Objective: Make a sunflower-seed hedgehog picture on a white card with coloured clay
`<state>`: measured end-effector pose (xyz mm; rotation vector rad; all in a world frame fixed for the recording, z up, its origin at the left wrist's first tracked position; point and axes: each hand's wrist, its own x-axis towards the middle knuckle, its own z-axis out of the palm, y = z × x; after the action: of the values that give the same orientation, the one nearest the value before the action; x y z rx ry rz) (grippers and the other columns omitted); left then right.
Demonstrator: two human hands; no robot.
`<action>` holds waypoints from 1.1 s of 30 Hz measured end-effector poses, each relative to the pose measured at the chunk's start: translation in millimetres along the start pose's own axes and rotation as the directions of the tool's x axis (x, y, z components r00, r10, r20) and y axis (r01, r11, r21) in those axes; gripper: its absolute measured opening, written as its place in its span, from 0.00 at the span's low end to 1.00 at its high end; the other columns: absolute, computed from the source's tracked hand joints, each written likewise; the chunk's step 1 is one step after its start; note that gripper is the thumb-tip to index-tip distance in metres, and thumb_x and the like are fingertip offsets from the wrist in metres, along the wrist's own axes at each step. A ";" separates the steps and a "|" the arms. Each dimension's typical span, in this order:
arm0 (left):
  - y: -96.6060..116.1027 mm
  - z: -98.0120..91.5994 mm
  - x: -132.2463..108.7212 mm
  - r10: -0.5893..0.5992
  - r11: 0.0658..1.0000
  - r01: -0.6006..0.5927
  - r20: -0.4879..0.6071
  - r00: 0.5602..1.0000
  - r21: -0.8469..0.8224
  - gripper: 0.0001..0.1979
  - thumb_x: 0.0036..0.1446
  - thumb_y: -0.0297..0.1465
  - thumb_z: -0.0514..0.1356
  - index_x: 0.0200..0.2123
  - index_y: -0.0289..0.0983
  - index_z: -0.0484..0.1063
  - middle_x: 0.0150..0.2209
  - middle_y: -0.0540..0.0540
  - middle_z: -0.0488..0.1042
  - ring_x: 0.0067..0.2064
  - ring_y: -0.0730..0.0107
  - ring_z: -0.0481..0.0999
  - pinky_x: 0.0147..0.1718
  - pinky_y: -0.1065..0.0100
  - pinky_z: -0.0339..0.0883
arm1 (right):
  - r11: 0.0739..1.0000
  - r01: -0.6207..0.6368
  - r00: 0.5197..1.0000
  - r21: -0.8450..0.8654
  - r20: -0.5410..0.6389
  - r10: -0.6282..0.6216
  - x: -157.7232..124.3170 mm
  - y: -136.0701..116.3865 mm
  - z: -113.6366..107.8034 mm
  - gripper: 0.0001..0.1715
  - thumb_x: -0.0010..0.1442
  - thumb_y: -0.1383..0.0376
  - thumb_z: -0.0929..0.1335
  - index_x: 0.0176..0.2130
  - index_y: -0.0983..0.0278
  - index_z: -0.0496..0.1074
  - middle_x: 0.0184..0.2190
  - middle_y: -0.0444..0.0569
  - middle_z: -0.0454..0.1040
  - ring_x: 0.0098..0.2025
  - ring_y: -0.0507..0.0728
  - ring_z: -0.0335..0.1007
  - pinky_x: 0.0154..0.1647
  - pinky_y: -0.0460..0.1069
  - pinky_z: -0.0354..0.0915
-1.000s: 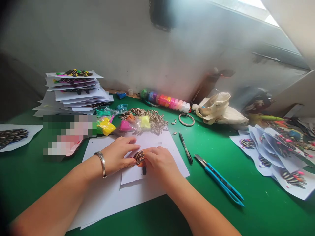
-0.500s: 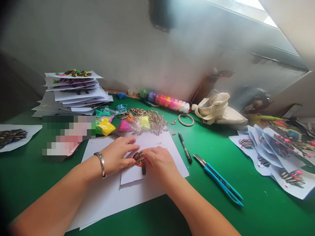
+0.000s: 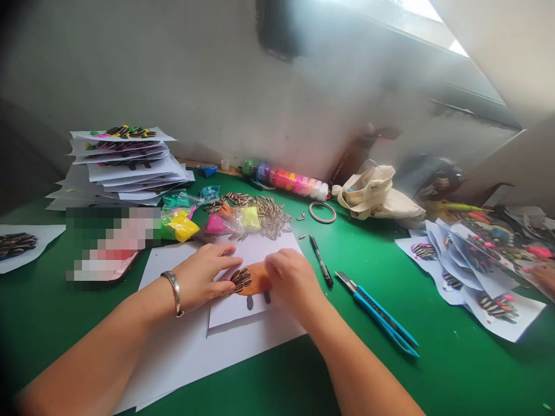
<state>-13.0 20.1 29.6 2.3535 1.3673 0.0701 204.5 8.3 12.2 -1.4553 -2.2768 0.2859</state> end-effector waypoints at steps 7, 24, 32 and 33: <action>-4.0 0.3 0.0 0.014 0.999 -0.015 -0.011 1.000 -0.035 0.15 0.54 0.41 0.55 0.40 0.43 0.74 0.49 0.43 0.65 0.49 0.53 0.65 0.46 0.58 0.63 | 0.865 -0.151 0.988 -0.479 -0.053 0.144 27.4 67.6 -22.3 0.14 0.60 0.71 0.61 0.36 0.62 0.75 0.31 0.50 0.74 0.36 0.57 0.65 0.32 0.48 0.52; -3.0 1.3 -0.3 0.014 1.000 -0.014 -0.010 1.000 -0.017 0.15 0.51 0.42 0.58 0.41 0.44 0.73 0.50 0.44 0.65 0.48 0.54 0.65 0.46 0.58 0.63 | 0.986 0.093 0.995 0.140 0.026 -0.097 -6.4 -7.1 -15.8 0.13 0.63 0.68 0.60 0.39 0.59 0.73 0.32 0.46 0.75 0.33 0.53 0.69 0.32 0.46 0.62; -3.5 3.9 -1.0 0.026 1.000 -0.026 -0.013 1.000 -0.005 0.15 0.51 0.42 0.58 0.40 0.43 0.73 0.49 0.44 0.65 0.49 0.54 0.65 0.47 0.58 0.62 | 0.902 0.180 0.980 0.393 0.005 -0.198 -15.0 -24.9 -0.1 0.13 0.62 0.68 0.63 0.40 0.57 0.75 0.40 0.49 0.75 0.42 0.55 0.70 0.41 0.49 0.66; -3.5 4.0 -0.9 0.027 1.000 -0.027 -0.013 1.000 -0.001 0.15 0.51 0.42 0.58 0.40 0.44 0.72 0.49 0.45 0.65 0.48 0.54 0.65 0.47 0.58 0.62 | 0.903 0.179 0.980 0.390 0.013 -0.199 -14.5 -23.2 1.4 0.12 0.62 0.69 0.63 0.40 0.57 0.75 0.41 0.49 0.75 0.43 0.55 0.69 0.43 0.50 0.65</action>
<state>-15.3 19.5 24.7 2.3753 1.3413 0.0940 190.2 -14.7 16.5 -1.0284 -2.2191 0.6793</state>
